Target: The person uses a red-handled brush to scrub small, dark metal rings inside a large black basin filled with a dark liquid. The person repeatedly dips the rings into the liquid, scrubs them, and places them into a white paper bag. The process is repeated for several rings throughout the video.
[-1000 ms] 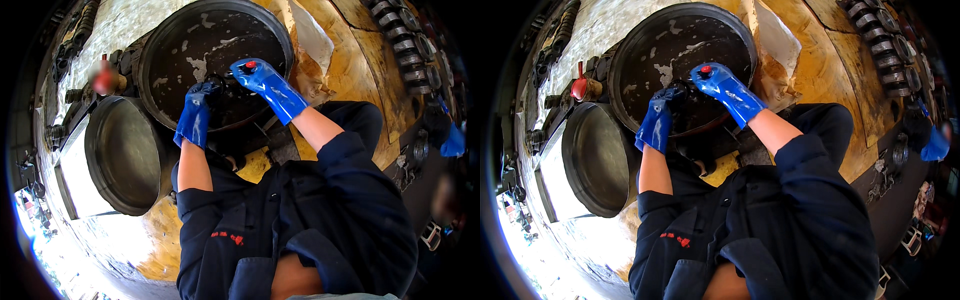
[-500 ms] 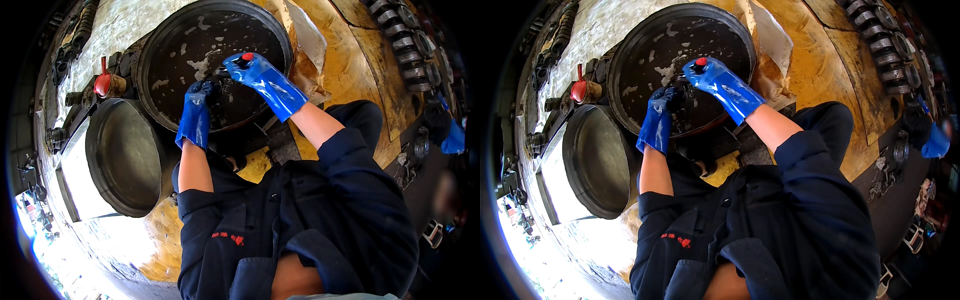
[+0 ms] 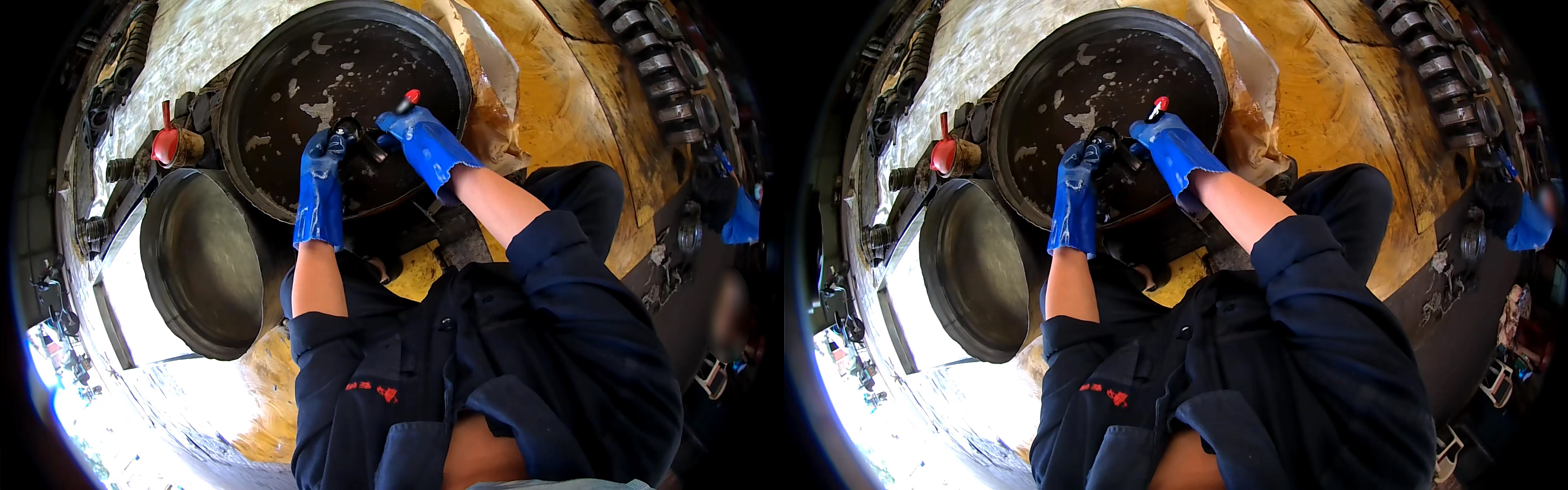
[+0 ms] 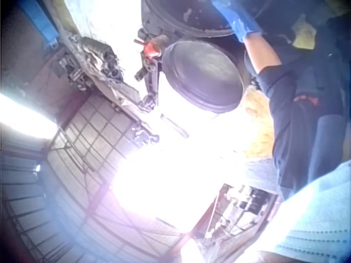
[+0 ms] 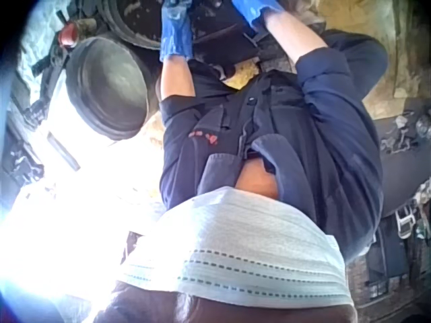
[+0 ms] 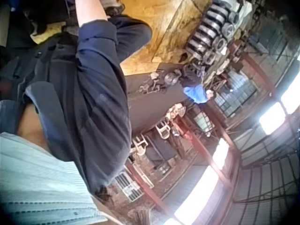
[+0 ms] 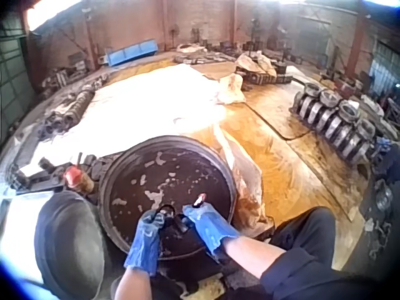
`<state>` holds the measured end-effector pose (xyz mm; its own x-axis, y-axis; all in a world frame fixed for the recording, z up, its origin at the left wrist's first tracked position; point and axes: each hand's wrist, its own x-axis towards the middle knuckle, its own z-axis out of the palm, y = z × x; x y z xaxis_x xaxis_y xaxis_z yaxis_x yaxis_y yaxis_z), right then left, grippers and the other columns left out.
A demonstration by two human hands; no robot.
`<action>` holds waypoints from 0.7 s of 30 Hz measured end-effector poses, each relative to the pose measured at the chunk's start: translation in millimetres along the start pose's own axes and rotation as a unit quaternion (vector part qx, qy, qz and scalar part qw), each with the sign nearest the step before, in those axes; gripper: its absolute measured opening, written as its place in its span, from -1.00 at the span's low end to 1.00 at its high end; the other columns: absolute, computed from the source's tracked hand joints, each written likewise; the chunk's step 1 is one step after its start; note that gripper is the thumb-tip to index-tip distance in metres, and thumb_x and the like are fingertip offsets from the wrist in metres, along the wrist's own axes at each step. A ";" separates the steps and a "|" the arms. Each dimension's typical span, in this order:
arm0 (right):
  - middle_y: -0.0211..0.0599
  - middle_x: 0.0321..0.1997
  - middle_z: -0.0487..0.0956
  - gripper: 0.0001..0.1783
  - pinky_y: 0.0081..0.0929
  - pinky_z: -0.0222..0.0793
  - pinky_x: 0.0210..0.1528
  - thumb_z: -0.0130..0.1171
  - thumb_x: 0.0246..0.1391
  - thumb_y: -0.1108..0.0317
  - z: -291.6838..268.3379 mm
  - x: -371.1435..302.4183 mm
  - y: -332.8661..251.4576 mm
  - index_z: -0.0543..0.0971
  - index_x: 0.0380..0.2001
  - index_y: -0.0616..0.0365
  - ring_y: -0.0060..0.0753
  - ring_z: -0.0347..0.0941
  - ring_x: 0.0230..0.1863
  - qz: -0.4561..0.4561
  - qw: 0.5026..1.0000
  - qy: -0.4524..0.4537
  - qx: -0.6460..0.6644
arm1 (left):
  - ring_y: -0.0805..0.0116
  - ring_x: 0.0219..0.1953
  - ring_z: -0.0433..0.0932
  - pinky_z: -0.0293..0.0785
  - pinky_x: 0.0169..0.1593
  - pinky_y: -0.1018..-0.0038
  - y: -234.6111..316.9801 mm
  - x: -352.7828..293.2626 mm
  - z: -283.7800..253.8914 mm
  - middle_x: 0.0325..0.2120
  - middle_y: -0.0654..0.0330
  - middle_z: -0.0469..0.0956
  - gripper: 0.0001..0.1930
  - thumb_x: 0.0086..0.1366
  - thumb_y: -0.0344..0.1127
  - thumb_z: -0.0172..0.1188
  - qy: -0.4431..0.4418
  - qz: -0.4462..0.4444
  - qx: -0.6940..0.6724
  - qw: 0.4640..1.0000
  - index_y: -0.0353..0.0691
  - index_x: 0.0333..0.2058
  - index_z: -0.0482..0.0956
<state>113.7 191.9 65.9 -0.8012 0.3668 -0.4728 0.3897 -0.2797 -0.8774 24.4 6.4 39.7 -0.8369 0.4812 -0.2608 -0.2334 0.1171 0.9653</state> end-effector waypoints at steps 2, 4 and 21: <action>-0.31 -0.29 0.67 -0.59 -0.51 0.39 -0.10 0.25 0.23 0.05 -3.8 -13.9 -7.4 0.68 -0.18 0.24 -0.53 0.53 -0.27 -0.014 1.000 -0.016 0.002 | 0.48 -0.16 0.57 0.48 0.02 0.50 -7.1 3.7 -4.5 -0.16 0.26 0.66 -0.67 0.44 -0.26 0.26 0.022 0.030 -0.019 0.999 -0.35 0.05 0.61; -0.31 -0.30 0.68 -0.58 -0.50 0.39 -0.11 0.26 0.23 0.04 -3.5 -18.1 -16.2 0.68 -0.18 0.24 -0.52 0.54 -0.27 -0.029 0.999 -0.028 0.002 | 0.48 -0.16 0.58 0.49 0.02 0.51 -12.9 13.2 -6.5 -0.16 0.26 0.66 -0.67 0.43 -0.27 0.27 0.078 0.028 -0.046 0.995 -0.34 0.06 0.61; -0.29 -0.23 0.72 -0.63 -0.47 0.42 0.00 0.38 0.20 0.08 -6.3 49.6 14.1 0.71 -0.15 0.18 -0.53 0.56 -0.17 -0.056 0.977 -0.099 -0.181 | 0.43 -0.10 0.65 0.57 -0.02 0.44 -19.2 22.3 -16.6 -0.11 0.24 0.70 -0.72 0.50 -0.17 0.16 -0.055 -0.048 -0.060 0.996 -0.20 0.03 0.64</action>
<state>82.3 211.7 29.6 -0.9062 0.1886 -0.3785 0.4007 0.0968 -0.9111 2.0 0.4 15.2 -0.7500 0.5667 -0.3412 -0.3722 0.0650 0.9259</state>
